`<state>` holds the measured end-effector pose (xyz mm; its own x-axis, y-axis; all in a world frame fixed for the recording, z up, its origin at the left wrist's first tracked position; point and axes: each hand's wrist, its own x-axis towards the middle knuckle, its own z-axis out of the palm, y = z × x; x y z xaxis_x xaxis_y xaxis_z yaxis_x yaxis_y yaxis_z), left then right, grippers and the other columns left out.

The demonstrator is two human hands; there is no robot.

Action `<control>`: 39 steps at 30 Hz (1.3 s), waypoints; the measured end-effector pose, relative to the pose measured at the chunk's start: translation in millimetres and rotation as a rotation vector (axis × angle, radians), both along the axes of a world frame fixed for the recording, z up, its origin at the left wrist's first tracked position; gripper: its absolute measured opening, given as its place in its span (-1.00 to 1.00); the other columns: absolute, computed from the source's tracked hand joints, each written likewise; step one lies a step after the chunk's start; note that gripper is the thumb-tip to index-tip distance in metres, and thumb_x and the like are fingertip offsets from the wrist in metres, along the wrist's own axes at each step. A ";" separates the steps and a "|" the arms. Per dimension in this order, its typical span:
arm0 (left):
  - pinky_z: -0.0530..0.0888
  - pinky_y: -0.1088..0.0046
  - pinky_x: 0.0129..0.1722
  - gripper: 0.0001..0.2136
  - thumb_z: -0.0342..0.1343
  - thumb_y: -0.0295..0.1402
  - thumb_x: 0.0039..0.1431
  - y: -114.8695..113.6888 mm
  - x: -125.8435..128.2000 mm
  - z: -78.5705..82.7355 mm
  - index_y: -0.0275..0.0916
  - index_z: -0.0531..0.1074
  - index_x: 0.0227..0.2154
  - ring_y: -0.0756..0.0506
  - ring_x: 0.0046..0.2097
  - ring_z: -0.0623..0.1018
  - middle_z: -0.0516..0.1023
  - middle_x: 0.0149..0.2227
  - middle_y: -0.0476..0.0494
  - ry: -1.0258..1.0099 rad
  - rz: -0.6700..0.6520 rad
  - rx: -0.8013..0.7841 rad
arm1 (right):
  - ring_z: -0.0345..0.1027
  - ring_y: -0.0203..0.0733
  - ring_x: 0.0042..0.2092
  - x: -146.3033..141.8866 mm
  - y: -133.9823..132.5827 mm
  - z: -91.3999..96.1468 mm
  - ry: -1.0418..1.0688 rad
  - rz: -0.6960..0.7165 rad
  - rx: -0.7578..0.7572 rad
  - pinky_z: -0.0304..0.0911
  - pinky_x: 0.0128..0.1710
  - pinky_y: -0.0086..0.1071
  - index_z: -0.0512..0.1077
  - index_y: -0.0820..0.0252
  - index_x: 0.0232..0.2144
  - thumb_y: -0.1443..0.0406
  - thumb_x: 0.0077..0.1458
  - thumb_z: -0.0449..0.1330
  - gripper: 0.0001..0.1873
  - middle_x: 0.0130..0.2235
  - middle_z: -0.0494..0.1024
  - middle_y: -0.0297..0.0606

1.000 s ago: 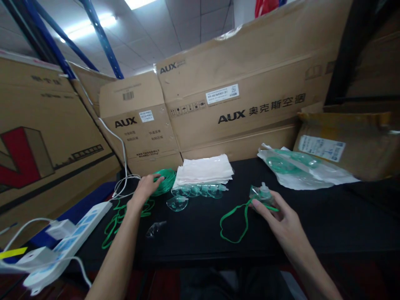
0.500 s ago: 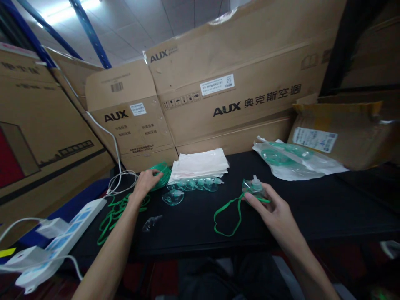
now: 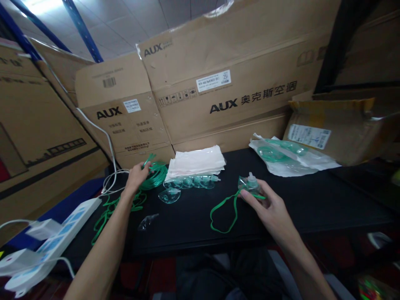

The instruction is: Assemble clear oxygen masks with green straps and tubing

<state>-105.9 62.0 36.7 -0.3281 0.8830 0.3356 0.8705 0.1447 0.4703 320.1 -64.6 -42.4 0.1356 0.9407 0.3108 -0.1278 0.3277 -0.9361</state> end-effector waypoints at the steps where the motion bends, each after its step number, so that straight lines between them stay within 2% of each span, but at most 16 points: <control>1: 0.48 0.29 -0.09 -0.59 -0.04 -0.01 0.26 1.9 -2.4 -0.2 -0.19 0.59 -0.24 -0.27 -0.22 0.65 0.70 -0.38 -0.17 -0.039 -0.003 0.012 | 0.53 -0.16 -0.11 -0.3 -0.1 0.4 0.000 0.002 0.002 0.45 -0.03 -0.36 0.46 0.10 -0.09 0.05 0.07 0.39 -0.57 -0.16 0.61 -0.28; 6: 0.52 0.29 -0.12 -0.60 -0.02 -0.04 0.24 11.8 -11.7 -4.0 -0.24 0.56 -0.40 -0.24 -0.26 0.65 0.70 -0.35 -0.24 -0.282 -0.111 0.084 | 0.53 -0.15 -0.11 -0.7 -0.7 1.2 -0.001 -0.001 0.013 0.46 -0.02 -0.33 0.46 0.10 -0.10 0.06 0.07 0.39 -0.58 -0.15 0.61 -0.27; 9: 0.54 0.33 -0.24 -0.62 -0.04 -0.05 0.28 11.9 -13.7 -2.5 -0.26 0.51 -0.34 -0.16 -0.37 0.63 0.67 -0.37 -0.23 -0.427 -0.186 0.161 | 0.54 -0.15 -0.12 -0.5 -1.1 1.4 0.005 -0.003 0.016 0.46 -0.02 -0.32 0.45 0.10 -0.10 0.05 0.06 0.39 -0.58 -0.15 0.61 -0.27; 14: 0.36 0.52 -0.50 -0.66 0.00 -0.07 0.33 0.6 -14.8 13.7 -0.27 0.43 -0.14 0.02 -0.56 0.42 0.47 -0.51 0.01 -0.591 -0.246 0.289 | 0.54 -0.16 -0.13 -0.6 -2.7 4.1 -0.020 -0.003 0.014 0.47 -0.04 -0.35 0.45 0.12 -0.10 0.05 0.06 0.39 -0.57 -0.17 0.61 -0.27; 17: 0.26 0.55 -0.54 -0.67 0.03 -0.09 0.36 -5.9 -13.3 24.3 -0.28 0.41 -0.10 0.07 -0.58 0.32 0.38 -0.53 0.08 -0.662 -0.264 0.306 | 0.54 -0.15 -0.14 -0.9 -3.1 6.1 -0.035 -0.006 0.016 0.47 -0.05 -0.34 0.46 0.12 -0.10 0.05 0.06 0.39 -0.56 -0.17 0.61 -0.26; 21: 0.25 0.56 -0.53 -0.75 0.06 -0.18 0.38 -10.8 -6.8 31.9 -0.29 0.40 -0.12 0.10 -0.58 0.25 0.35 -0.55 0.11 -0.722 -0.280 0.270 | 0.55 -0.12 -0.15 -1.4 -3.4 7.2 -0.034 -0.008 0.014 0.50 -0.07 -0.30 0.46 0.12 -0.10 0.03 0.05 0.39 -0.56 -0.17 0.62 -0.24; 24: 0.18 0.58 -0.59 -0.79 -0.01 -0.22 0.42 -13.7 -0.8 38.9 -0.26 0.39 -0.16 0.09 -0.61 0.16 0.21 -0.62 0.16 -0.765 -0.287 0.299 | 0.56 -0.10 -0.15 -1.4 -3.7 7.4 -0.051 -0.008 0.020 0.51 -0.06 -0.26 0.46 0.12 -0.11 0.02 0.06 0.38 -0.56 -0.17 0.62 -0.23; 28: -0.02 0.57 -0.65 -0.74 -0.15 -0.22 0.49 -18.0 3.9 59.1 -0.24 0.34 -0.24 0.08 -0.62 -0.01 0.02 -0.63 0.18 -0.823 -0.318 0.425 | 0.55 -0.10 -0.14 -0.8 -3.7 6.8 -0.056 -0.016 0.024 0.51 -0.06 -0.26 0.46 0.12 -0.10 0.02 0.06 0.38 -0.55 -0.17 0.62 -0.23; 32: 0.01 0.58 -0.64 -0.73 -0.26 -0.34 0.51 -20.7 4.1 77.6 -0.22 0.23 -0.33 0.05 -0.59 -0.08 -0.05 -0.60 0.16 -0.940 -0.406 0.485 | 0.56 -0.10 -0.14 -0.7 -3.4 4.9 -0.036 -0.023 0.009 0.50 -0.05 -0.27 0.46 0.12 -0.08 0.02 0.04 0.40 -0.52 -0.17 0.63 -0.25; 36: -0.01 0.59 -0.65 -0.65 -0.40 -0.51 0.49 -20.6 5.0 76.3 -0.21 0.14 -0.43 0.02 -0.57 -0.16 -0.09 -0.61 0.16 -1.074 -0.447 0.410 | 0.55 -0.11 -0.12 -1.3 -3.1 2.0 -0.026 -0.007 0.011 0.50 -0.03 -0.28 0.46 0.12 -0.08 0.03 0.06 0.39 -0.54 -0.16 0.63 -0.25; 39: -0.03 0.60 -0.67 -0.63 -0.43 -0.53 0.49 -22.0 9.8 73.7 -0.21 0.12 -0.44 0.00 -0.56 -0.20 -0.13 -0.62 0.16 -1.144 -0.491 0.403 | 0.55 -0.11 -0.12 -1.1 -2.8 0.8 -0.032 -0.007 0.017 0.50 -0.03 -0.28 0.46 0.12 -0.08 0.03 0.07 0.39 -0.55 -0.16 0.62 -0.25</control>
